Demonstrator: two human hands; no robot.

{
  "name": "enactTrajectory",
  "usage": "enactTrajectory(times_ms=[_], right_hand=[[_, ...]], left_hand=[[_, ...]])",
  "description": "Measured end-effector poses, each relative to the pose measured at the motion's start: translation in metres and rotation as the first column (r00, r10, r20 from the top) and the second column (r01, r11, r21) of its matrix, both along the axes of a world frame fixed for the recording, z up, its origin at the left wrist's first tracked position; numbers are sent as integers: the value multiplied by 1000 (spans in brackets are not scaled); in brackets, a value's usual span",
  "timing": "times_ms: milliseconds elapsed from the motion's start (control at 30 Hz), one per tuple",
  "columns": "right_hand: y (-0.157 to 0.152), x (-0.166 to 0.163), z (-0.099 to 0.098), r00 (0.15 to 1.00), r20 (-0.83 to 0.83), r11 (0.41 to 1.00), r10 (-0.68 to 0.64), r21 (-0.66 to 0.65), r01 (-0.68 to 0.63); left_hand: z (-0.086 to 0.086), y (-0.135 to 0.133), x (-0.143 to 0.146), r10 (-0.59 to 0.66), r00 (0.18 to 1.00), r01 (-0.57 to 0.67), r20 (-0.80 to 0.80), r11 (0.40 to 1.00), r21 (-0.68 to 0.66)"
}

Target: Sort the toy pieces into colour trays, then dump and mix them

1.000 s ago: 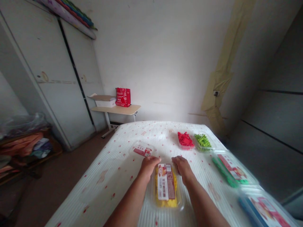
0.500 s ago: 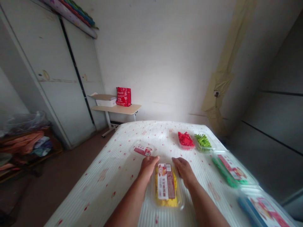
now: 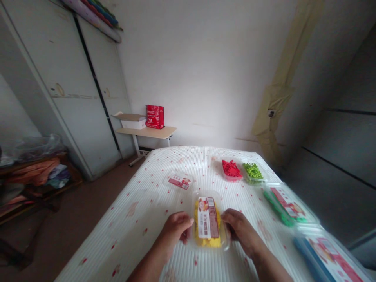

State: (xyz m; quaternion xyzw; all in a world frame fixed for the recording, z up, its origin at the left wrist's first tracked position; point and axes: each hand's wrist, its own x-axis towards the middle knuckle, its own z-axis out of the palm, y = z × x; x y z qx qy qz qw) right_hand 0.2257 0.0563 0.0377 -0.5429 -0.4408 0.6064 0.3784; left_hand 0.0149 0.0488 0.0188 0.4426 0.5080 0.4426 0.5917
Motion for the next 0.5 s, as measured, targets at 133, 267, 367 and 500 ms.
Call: enactTrajectory(times_ms=[133,267,367,500], right_hand=[[2,0,0,1000,14,1000,10,1,-10],[2,1,0,1000,7,999,23,30,-23],[2,2,-2,999,-29,999,45,11,-45],[0,5,-6,995,-81,998,62,18,-61]], left_hand=[[-4,-1,2,-9,989,15,151,999,-39],[-6,-1,3,-17,978,26,209,999,-42],[-8,-2,5,-24,967,38,255,998,-51],[-10,-5,6,-24,955,37,296,999,-37]])
